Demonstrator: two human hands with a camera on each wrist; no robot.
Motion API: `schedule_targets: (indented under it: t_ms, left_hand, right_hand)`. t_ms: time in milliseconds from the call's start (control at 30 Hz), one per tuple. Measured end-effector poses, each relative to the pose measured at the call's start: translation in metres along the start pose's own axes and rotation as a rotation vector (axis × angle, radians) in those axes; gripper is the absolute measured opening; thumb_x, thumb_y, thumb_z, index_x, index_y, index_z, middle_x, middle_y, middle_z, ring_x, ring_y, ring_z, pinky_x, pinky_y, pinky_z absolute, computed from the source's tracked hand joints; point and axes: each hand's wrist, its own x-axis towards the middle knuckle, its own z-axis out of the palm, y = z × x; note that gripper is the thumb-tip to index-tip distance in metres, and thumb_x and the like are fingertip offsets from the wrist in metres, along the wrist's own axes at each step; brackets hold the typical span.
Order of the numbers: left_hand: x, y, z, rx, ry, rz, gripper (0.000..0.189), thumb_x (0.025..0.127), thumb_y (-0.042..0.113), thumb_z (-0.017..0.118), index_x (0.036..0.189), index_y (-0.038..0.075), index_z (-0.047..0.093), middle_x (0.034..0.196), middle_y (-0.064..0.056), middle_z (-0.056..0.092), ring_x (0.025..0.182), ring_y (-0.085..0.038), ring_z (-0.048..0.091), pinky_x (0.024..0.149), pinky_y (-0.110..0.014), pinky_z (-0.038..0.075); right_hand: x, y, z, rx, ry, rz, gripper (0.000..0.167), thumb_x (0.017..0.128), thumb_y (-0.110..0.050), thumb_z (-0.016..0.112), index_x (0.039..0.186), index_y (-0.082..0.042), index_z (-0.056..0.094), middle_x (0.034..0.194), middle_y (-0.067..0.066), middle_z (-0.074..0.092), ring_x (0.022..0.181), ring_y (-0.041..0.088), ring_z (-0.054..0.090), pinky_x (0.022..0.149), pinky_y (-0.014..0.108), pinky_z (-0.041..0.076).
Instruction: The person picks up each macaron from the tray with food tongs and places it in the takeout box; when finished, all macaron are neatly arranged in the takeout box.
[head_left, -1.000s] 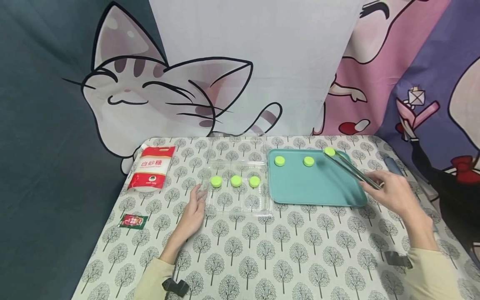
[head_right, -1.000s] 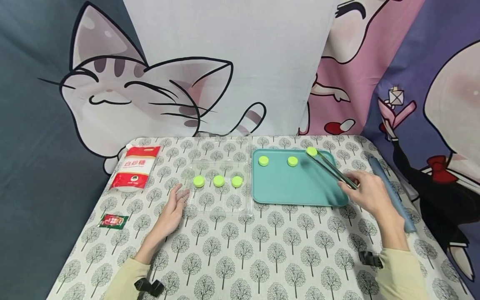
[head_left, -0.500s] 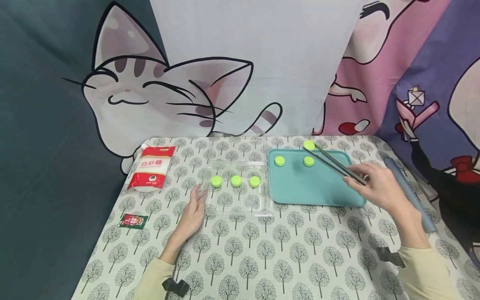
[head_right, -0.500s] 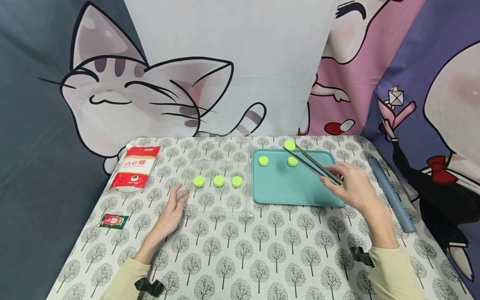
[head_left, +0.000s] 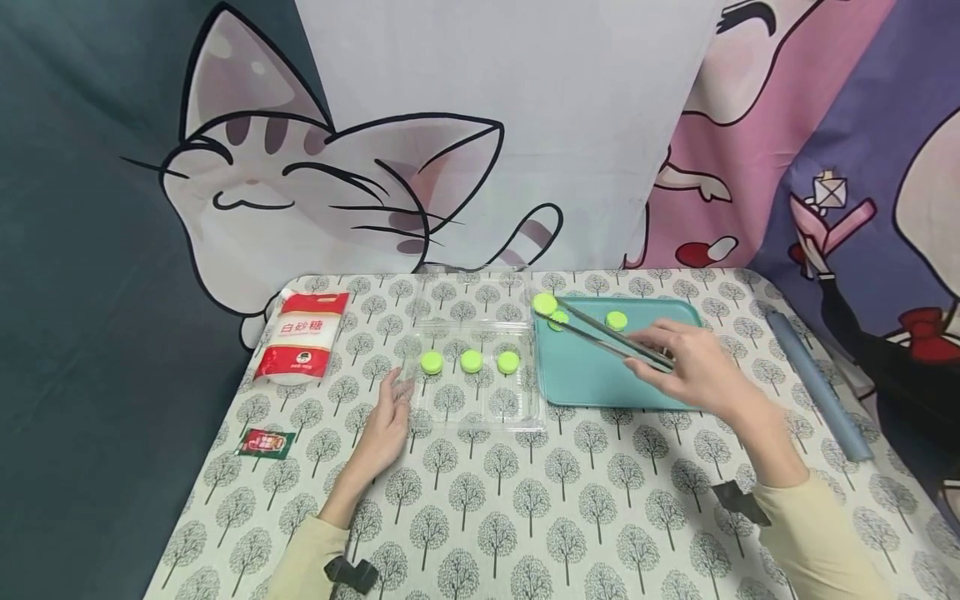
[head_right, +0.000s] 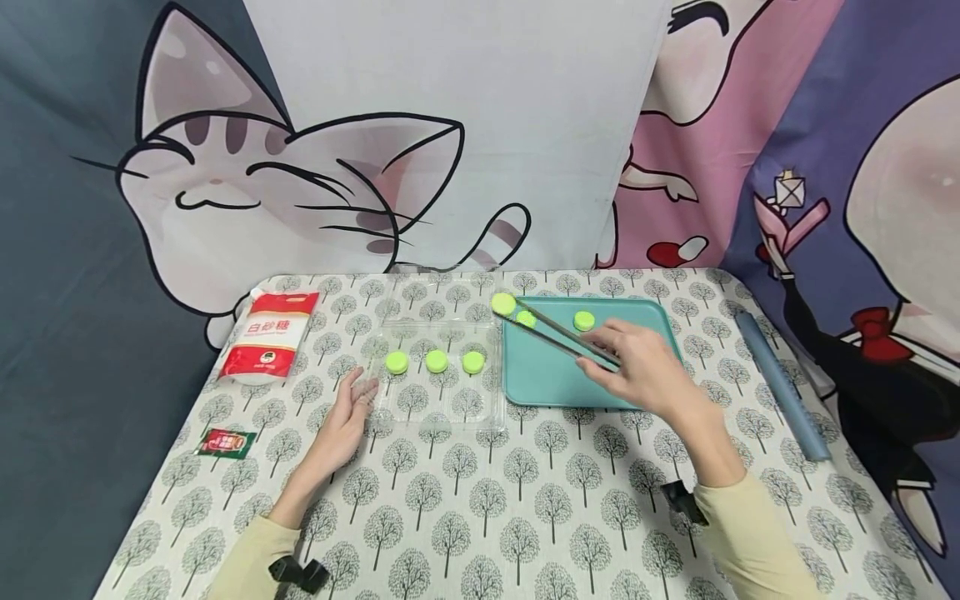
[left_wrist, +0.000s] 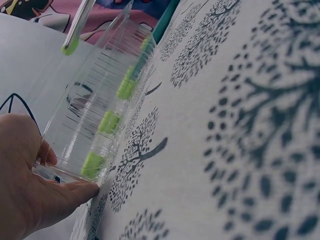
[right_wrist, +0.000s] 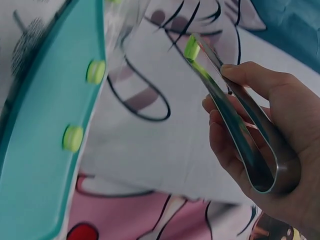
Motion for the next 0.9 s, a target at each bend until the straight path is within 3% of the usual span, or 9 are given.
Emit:
schedule_targets:
  t_ms: [400,700,900]
  left_hand:
    - [-0.001,-0.001,0.0,-0.008,0.001,-0.001,0.06,0.108,0.012,0.035,0.162,0.007,0.01,0.159,-0.022,0.038,0.147,-0.042,0.036,0.125,-0.057,0.022]
    - [-0.002,0.0,0.0,-0.004,0.005,-0.006,0.059,0.108,0.013,0.035,0.162,0.006,0.01,0.159,-0.023,0.038,0.147,-0.043,0.036,0.125,-0.058,0.023]
    - [0.0,0.0,0.001,0.0,0.003,-0.004,0.059,0.109,0.014,0.034,0.162,0.008,0.01,0.159,-0.021,0.039,0.147,-0.043,0.037,0.125,-0.058,0.023]
  right_hand:
    - [0.037,-0.037,0.038,0.115,-0.258,-0.001,0.027,0.087,-0.02,0.079,0.11,-0.006,0.075,0.092,-0.001,0.07,0.065,0.007,0.054,0.053,0.017,0.048]
    - [0.058,-0.055,0.074,0.143,-0.38,-0.147,0.029,0.089,-0.022,0.076,0.112,-0.003,0.074,0.105,0.007,0.074,0.083,0.014,0.068,0.077,0.024,0.061]
    - [0.061,-0.06,0.093,0.154,-0.465,-0.141,0.03,0.091,-0.02,0.072,0.113,0.0,0.073,0.108,0.013,0.075,0.091,0.023,0.072,0.085,0.03,0.062]
